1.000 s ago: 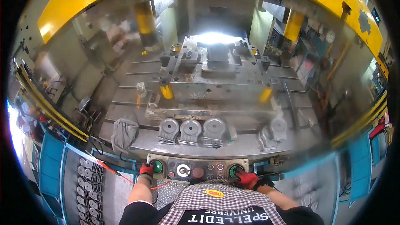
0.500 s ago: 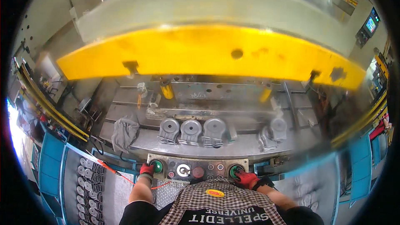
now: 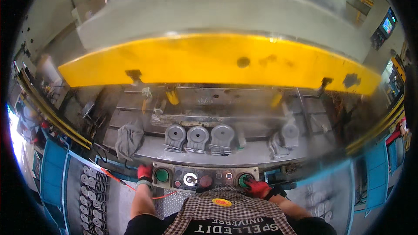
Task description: Operating a large hydraulic press to shape metal parts and stacking the finished components.
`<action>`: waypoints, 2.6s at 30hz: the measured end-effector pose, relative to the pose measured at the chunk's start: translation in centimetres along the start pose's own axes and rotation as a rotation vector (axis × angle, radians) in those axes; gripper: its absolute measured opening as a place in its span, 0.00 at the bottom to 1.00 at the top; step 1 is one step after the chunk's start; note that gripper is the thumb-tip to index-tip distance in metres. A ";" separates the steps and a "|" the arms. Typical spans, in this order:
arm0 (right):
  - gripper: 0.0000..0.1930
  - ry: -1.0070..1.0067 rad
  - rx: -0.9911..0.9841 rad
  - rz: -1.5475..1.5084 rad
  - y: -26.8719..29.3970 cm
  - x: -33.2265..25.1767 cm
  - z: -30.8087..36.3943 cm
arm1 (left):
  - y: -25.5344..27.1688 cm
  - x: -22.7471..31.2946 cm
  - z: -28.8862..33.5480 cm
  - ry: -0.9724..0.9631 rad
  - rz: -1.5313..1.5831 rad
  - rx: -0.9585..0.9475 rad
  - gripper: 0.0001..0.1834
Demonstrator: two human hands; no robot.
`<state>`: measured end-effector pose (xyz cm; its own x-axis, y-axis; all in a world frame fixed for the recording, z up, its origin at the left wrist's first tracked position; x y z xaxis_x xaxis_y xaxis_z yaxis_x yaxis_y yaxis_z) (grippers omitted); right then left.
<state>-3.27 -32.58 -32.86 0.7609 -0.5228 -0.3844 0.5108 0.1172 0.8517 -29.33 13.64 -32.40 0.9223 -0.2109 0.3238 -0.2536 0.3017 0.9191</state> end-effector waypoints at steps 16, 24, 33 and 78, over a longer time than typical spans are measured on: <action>0.18 -0.382 0.388 -0.814 1.6 4.2 3.6 | 13.4 57.5 0.3 -0.695 -0.111 0.170 0.51; 0.25 -0.214 1.156 -1.840 12.9 9.2 7.9 | 13.5 60.5 0.4 -0.813 -0.144 0.287 0.40; 0.31 -0.151 1.168 -1.697 15.9 14.7 2.5 | 20.1 46.8 3.4 -0.975 1.347 -0.671 0.20; 0.30 0.496 1.125 -1.954 26.5 7.4 4.2 | 9.4 19.2 1.8 -0.602 0.551 0.035 0.25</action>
<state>14.21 -36.94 -11.66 -0.1006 0.8080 -0.5806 0.2829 -0.5362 -0.7953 -14.53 10.78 -17.11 0.3508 -0.5070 0.7873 -0.6431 0.4807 0.5961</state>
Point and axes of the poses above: each hand's wrist, its own z-axis away from the middle knuckle, its own y-axis out of the back of the hand, x = y × z, the point moved 9 cm from there along -z, towards the middle knuckle
